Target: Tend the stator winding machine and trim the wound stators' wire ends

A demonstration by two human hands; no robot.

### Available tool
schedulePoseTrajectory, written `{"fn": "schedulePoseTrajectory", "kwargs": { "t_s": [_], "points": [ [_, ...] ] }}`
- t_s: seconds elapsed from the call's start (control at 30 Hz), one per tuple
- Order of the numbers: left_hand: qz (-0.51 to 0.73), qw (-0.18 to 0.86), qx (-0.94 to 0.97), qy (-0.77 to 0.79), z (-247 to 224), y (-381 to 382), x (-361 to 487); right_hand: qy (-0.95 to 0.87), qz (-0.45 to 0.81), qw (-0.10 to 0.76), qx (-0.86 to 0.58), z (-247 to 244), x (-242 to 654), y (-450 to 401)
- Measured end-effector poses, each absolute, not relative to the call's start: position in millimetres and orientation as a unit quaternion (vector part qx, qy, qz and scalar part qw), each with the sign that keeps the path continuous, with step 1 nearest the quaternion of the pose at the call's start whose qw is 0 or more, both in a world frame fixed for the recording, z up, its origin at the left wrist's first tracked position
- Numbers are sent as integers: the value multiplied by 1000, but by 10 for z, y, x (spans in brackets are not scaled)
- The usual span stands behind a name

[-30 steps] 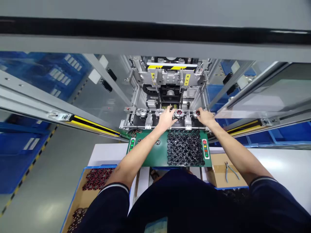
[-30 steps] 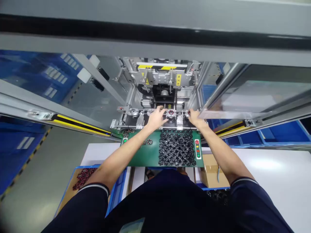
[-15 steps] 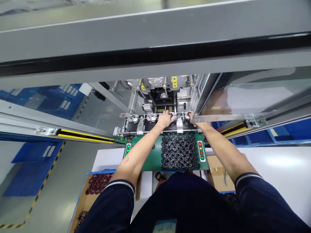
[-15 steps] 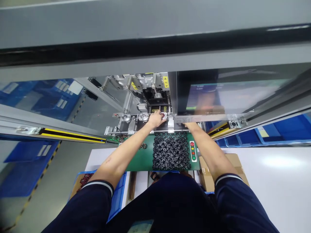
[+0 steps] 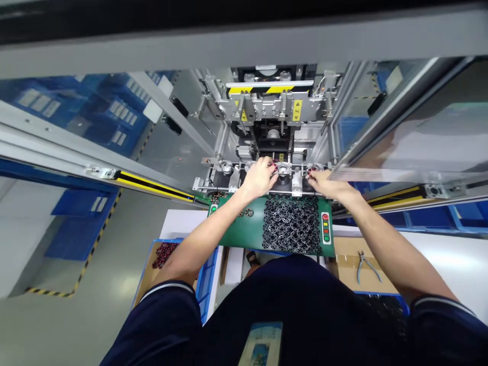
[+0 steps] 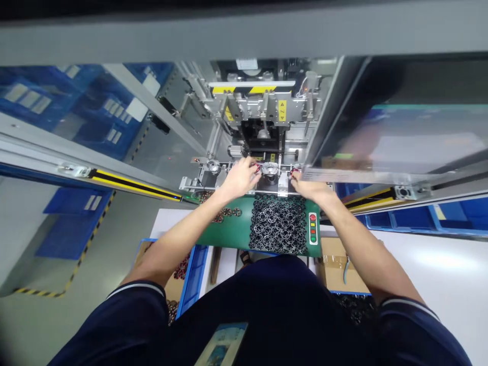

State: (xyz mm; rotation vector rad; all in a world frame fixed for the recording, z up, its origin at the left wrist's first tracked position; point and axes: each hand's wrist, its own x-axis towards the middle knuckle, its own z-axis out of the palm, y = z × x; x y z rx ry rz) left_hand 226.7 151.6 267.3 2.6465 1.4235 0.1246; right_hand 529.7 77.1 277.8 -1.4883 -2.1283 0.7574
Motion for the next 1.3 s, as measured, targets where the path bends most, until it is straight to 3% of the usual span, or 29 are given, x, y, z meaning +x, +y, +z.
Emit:
{"fn": "schedulePoseTrajectory", "kwargs": {
  "t_s": [0.23,0.43,0.63,0.9,1.07,1.3],
  "points": [
    [-33,138,844,518,1855,163,827,-801,284,-23,-526,2364,3460,-285],
    [-27,153,824,545,1228,-45,530,-768,262,-139,-568,1635,2381,-113],
    [34,160,818,551,1048,103,534,-745,243,-121,-609,1507,2361,-65],
    [132,203,780,577,1017,-596,339,-690,337,-58,-638,1720,2985,-1317],
    [154,237,773,567,1078,-991,830,-624,317,-33,-714,1674,3587,-1658],
    [137,283,808,499,1110,-828,1685,-607,304,-18,-734,1402,3892,-1371]
  ]
}}
